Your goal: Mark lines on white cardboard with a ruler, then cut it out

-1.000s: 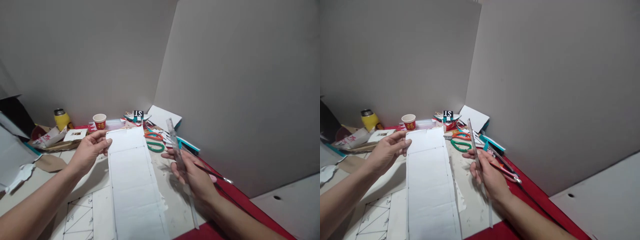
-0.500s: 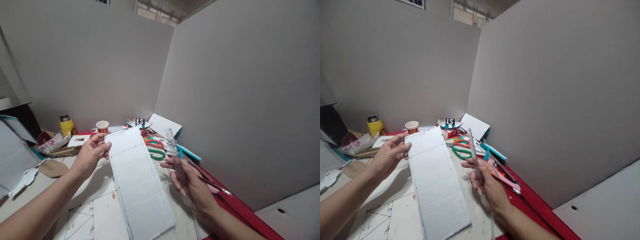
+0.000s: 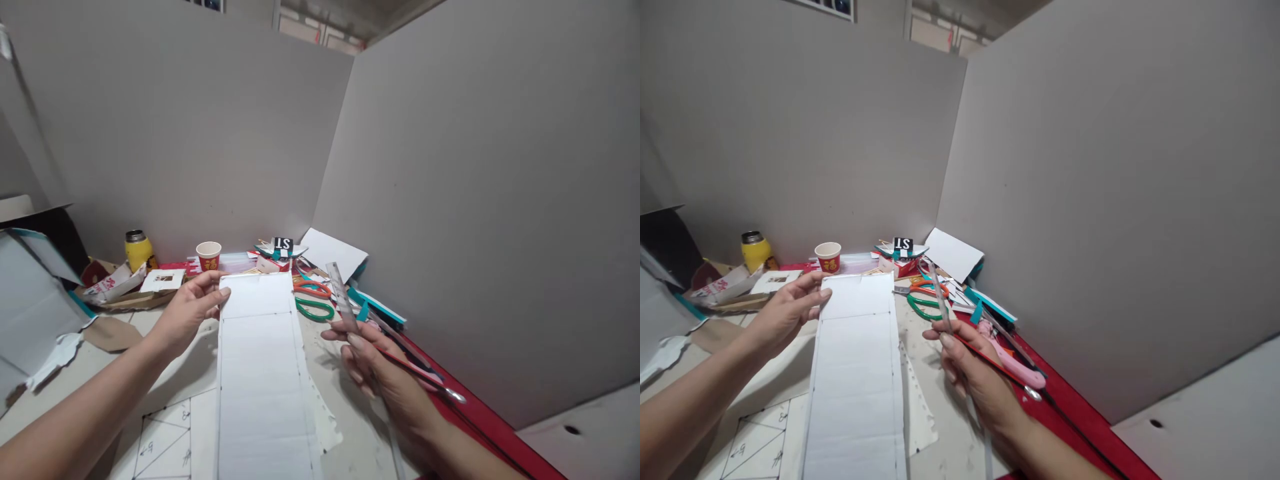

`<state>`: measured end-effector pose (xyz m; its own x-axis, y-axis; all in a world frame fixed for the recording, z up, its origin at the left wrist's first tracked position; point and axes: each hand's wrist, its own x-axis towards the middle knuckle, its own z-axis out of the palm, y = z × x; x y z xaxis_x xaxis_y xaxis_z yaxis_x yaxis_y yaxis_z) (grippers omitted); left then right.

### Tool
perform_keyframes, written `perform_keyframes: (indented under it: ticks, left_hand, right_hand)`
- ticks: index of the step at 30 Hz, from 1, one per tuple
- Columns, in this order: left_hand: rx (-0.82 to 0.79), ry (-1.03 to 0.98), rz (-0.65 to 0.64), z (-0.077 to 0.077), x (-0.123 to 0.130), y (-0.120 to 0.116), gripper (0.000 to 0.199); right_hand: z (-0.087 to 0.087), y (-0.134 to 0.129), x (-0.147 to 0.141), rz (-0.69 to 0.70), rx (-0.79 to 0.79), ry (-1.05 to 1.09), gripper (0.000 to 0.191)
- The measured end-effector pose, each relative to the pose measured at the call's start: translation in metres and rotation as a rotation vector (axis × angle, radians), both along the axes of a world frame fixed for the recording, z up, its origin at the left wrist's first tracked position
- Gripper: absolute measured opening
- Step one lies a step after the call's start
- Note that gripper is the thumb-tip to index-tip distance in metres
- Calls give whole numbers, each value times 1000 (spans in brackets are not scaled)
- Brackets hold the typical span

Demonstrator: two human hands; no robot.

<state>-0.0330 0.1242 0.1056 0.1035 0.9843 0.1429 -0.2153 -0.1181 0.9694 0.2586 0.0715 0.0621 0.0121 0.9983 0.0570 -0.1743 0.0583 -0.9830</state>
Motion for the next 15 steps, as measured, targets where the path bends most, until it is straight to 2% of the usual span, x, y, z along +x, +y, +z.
perform_keyframes:
  ticks: [6, 11, 15]
  left_hand:
    - [36, 75, -10, 6, -1, -5, 29]
    - [129, 317, -101, 19, 5, -21, 38]
    - [154, 466, -149, 17, 20, -31, 38]
  right_hand:
    - [-3, 0, 1, 2, 27, -16, 36]
    - [2, -7, -1, 3, 29, 24, 34]
    - [5, -16, -8, 98, -4, 59, 33]
